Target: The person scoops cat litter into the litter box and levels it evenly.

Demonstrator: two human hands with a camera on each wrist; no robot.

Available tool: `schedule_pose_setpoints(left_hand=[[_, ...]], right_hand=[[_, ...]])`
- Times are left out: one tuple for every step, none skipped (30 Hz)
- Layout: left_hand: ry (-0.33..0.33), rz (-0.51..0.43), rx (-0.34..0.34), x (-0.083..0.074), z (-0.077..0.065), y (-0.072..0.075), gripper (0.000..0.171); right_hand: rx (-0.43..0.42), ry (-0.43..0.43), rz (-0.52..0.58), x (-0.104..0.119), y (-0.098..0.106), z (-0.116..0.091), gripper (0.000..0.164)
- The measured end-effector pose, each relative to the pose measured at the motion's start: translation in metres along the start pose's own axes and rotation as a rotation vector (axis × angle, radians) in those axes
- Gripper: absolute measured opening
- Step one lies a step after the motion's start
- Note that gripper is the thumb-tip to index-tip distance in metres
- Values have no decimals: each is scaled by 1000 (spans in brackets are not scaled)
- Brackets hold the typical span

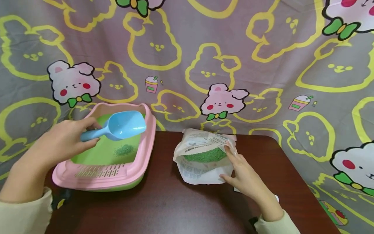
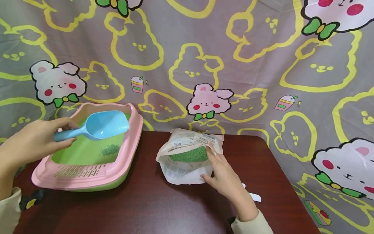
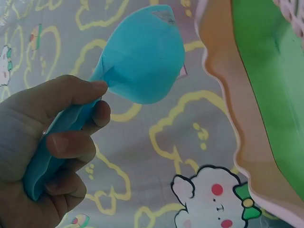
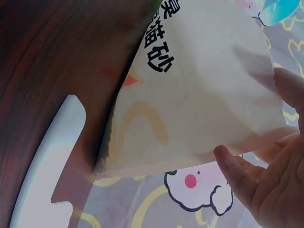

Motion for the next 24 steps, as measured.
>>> schedule_pose_setpoints(left_hand=[[-14,-8,-16,-3,-1,0,26],[-34,-14,-39,-7,-1,0,28],[-52,-20,-61,-11,-1,-1,29],[-71,-28,-84,-16,-1,-2,30],[-83,-37,-98,-20,-1,-3,30],[-103,-51,-118,-25,0,-4,31],[-129,-63,-141,-29,0,-6,31],[-148,-79,-156,-33,1,-8,32],[-163,-97,-167,-37,2,-10,32],[-179,-113,-179,-41,3,-12,32],[-192,-130,-189,-44,4,-13,33],[-205,-149,-201,-47,4,-15,34],[-213,-160,-211,-50,4,-17,34],[-214,-175,-218,-53,4,-18,34],[-218,-187,-226,-55,5,-20,34],[-220,-202,-228,-58,5,-22,34],[-221,-217,-228,-61,5,-25,34],[-226,-230,-229,-64,4,-28,34],[-227,-243,-223,-67,4,-31,33],[-229,-253,-219,-70,4,-34,32],[-229,-263,-210,-73,3,-38,31],[-229,-274,-197,-75,2,-41,31],[-232,-282,-189,-78,1,-44,31],[-233,-292,-177,-80,1,-47,30]], right_hand=[[-2,2,0,0,1,0,92],[-2,4,0,0,1,0,92],[-3,6,0,0,1,1,92],[-4,8,0,-1,0,1,93],[-6,8,-1,-1,1,0,93],[-11,10,-2,-1,1,0,93],[-14,12,-3,-1,1,0,93],[-18,15,-5,-1,1,0,93],[-20,16,-6,-1,1,0,93],[-23,16,-9,-1,1,0,93],[-24,18,-10,-1,1,0,93],[-25,19,-10,-1,1,0,93],[-24,20,-10,-1,1,0,93],[-23,18,-10,-1,1,0,94],[-21,15,-9,-2,1,0,94],[-18,11,-10,-2,2,0,94],[-16,5,-12,-2,2,0,94],[-14,0,-13,-2,2,0,93],[-12,-4,-14,-2,3,0,93],[-10,-6,-15,-2,3,0,93],[-8,-7,-15,-3,3,0,93],[-6,-5,-16,-3,3,0,93],[-4,-2,-16,-3,2,1,93],[-3,3,-15,-3,3,1,93]])
Point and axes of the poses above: each hand's wrist, its own z-axis towards the middle knuckle, its own y-axis out of the back of the hand, x = y × z, the point moved 3 cm from there along z, towards the middle knuckle, and after that the axes turned 6 degrees about -y, right-handed, at the moved point
